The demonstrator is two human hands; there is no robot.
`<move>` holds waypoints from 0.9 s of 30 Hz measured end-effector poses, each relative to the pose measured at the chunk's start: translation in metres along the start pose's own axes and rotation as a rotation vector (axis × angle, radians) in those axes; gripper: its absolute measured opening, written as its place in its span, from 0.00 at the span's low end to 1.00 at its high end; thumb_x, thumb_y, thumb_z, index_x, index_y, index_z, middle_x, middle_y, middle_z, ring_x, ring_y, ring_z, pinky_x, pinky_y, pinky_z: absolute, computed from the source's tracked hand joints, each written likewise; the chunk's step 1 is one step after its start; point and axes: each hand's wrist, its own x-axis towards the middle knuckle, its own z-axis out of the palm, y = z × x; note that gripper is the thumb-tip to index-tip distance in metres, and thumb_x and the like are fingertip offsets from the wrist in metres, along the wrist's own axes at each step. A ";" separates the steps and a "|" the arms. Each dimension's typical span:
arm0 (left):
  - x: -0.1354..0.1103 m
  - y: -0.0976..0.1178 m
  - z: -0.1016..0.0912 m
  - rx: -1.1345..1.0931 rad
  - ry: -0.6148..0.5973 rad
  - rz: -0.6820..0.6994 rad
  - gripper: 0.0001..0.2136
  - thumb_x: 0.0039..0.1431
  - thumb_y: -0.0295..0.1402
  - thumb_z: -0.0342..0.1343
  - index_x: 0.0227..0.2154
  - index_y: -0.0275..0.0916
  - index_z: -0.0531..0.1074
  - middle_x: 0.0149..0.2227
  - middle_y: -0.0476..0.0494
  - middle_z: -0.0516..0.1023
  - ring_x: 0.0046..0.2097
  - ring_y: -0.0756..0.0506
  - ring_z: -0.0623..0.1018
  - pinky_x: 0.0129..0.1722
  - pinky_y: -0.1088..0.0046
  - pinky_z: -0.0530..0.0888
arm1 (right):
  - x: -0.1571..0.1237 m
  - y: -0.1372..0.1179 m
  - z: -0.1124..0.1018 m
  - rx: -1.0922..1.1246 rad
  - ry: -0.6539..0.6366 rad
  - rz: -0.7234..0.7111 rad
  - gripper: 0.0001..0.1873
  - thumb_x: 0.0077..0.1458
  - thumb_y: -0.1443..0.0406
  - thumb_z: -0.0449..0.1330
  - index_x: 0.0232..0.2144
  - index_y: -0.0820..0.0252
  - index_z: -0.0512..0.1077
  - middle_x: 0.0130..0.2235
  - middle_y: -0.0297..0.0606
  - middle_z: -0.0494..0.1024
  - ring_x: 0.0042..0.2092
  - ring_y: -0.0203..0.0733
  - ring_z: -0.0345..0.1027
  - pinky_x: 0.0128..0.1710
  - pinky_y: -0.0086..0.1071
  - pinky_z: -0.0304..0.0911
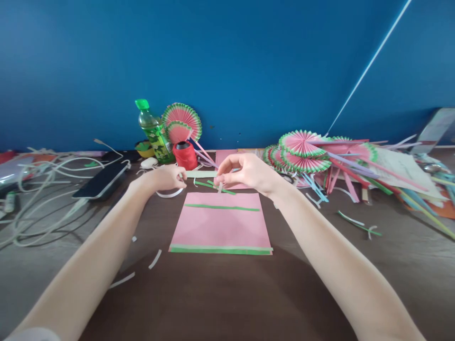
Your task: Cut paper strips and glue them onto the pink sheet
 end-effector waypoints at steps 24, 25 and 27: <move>-0.001 0.053 0.017 -0.514 -0.158 0.562 0.08 0.52 0.34 0.46 0.31 0.36 0.68 0.29 0.48 0.72 0.31 0.51 0.71 0.30 0.77 0.65 | -0.004 0.035 -0.026 -0.104 0.021 0.275 0.15 0.37 0.60 0.66 0.23 0.65 0.68 0.24 0.39 0.76 0.28 0.35 0.69 0.27 0.27 0.61; 0.000 0.055 0.020 -0.512 -0.171 0.567 0.08 0.52 0.33 0.46 0.30 0.36 0.68 0.29 0.48 0.72 0.31 0.51 0.71 0.30 0.77 0.65 | -0.007 0.036 -0.029 -0.121 0.000 0.273 0.15 0.37 0.61 0.66 0.24 0.65 0.68 0.25 0.39 0.75 0.28 0.35 0.69 0.27 0.27 0.61; 0.000 0.060 0.026 -0.486 -0.188 0.565 0.09 0.52 0.34 0.46 0.30 0.37 0.69 0.29 0.48 0.71 0.31 0.51 0.70 0.29 0.77 0.64 | -0.010 0.035 -0.033 -0.159 -0.052 0.282 0.15 0.38 0.60 0.65 0.27 0.64 0.68 0.26 0.38 0.75 0.29 0.36 0.69 0.27 0.27 0.60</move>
